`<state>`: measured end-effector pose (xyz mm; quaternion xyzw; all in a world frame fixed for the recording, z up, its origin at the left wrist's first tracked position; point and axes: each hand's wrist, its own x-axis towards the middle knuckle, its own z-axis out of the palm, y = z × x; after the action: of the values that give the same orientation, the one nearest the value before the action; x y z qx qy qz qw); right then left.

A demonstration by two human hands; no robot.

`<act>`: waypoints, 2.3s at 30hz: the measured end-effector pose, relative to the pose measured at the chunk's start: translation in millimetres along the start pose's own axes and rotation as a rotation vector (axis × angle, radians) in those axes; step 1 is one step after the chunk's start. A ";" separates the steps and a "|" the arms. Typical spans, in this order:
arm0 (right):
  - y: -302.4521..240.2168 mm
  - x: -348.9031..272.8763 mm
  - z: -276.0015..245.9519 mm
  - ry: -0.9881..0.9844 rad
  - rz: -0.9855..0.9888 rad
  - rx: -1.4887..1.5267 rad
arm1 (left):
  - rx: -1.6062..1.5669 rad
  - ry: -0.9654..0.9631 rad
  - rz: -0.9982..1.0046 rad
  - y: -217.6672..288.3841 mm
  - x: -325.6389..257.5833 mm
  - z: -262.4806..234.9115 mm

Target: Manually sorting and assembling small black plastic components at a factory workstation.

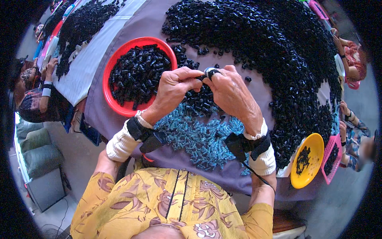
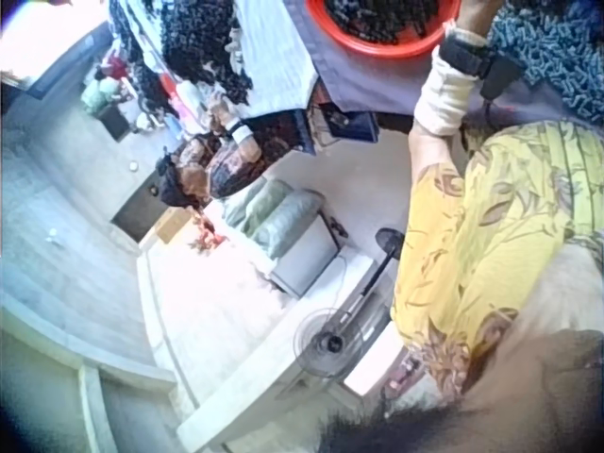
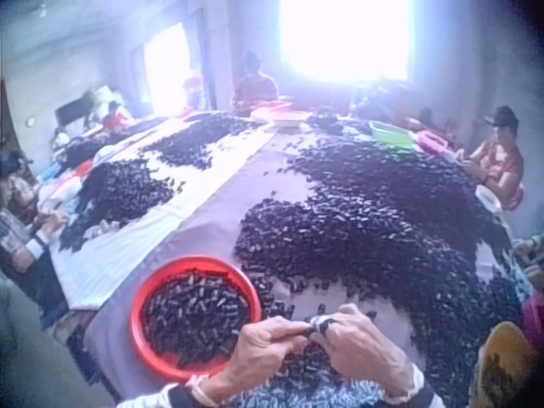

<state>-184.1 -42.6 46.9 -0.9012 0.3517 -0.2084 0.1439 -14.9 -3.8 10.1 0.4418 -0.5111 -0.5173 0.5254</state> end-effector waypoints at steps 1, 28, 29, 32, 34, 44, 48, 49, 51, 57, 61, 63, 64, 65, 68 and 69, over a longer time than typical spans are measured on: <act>0.0 0.3 0.9 -0.006 -0.002 0.004 | 0.002 -0.003 0.001 -1.0 -0.2 -0.3; -7.0 -0.8 -1.8 0.194 -0.059 -0.261 | -0.475 -0.208 -0.347 3.3 1.8 1.3; -8.2 -1.1 -2.1 0.181 -0.048 -0.247 | -0.460 -0.189 -0.351 3.7 1.2 2.5; -9.1 -0.9 0.2 0.202 -0.038 -0.251 | -0.451 -0.178 -0.356 5.2 1.5 2.6; -8.7 -1.7 0.7 0.203 -0.045 -0.256 | -0.456 -0.185 -0.356 5.7 1.7 1.8; -7.8 -5.1 7.8 0.151 -0.050 -0.289 | -0.469 -0.220 -0.361 -3.3 3.7 -1.2; -9.6 -5.4 6.1 0.141 -0.050 -0.261 | -0.416 -0.217 -0.355 1.0 4.0 -1.8; -9.9 -5.3 5.1 0.141 -0.048 -0.265 | -0.416 -0.217 -0.354 1.7 4.5 -1.6; -9.8 -5.1 4.2 0.141 -0.046 -0.268 | -0.405 -0.229 -0.347 2.0 5.2 -1.2; -4.8 -4.1 0.8 0.218 -0.066 -0.210 | -0.409 -0.248 -0.323 0.8 4.6 -1.7; -2.7 -5.5 -0.2 0.237 -0.065 -0.212 | -0.382 -0.233 -0.359 2.1 1.4 -6.3; -1.7 -5.8 -0.8 0.242 -0.066 -0.211 | -0.363 -0.204 -0.361 2.3 0.2 -6.2; -0.7 -6.0 -0.3 0.241 -0.068 -0.194 | -0.364 -0.206 -0.361 2.4 0.3 -5.8; -0.2 -6.2 0.4 0.240 -0.072 -0.177 | -0.379 -0.209 -0.357 2.6 0.1 -5.4; 0.3 -6.6 1.8 0.235 -0.085 -0.176 | -0.406 -0.212 -0.361 2.5 -0.2 -3.1; 0.2 -7.1 1.8 0.235 -0.085 -0.176 | -0.418 -0.213 -0.368 2.4 -0.3 -2.2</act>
<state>-188.0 -37.6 43.3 -0.8938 0.3447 -0.2866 0.0134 -12.5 -3.5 12.2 0.3527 -0.3571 -0.7411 0.4459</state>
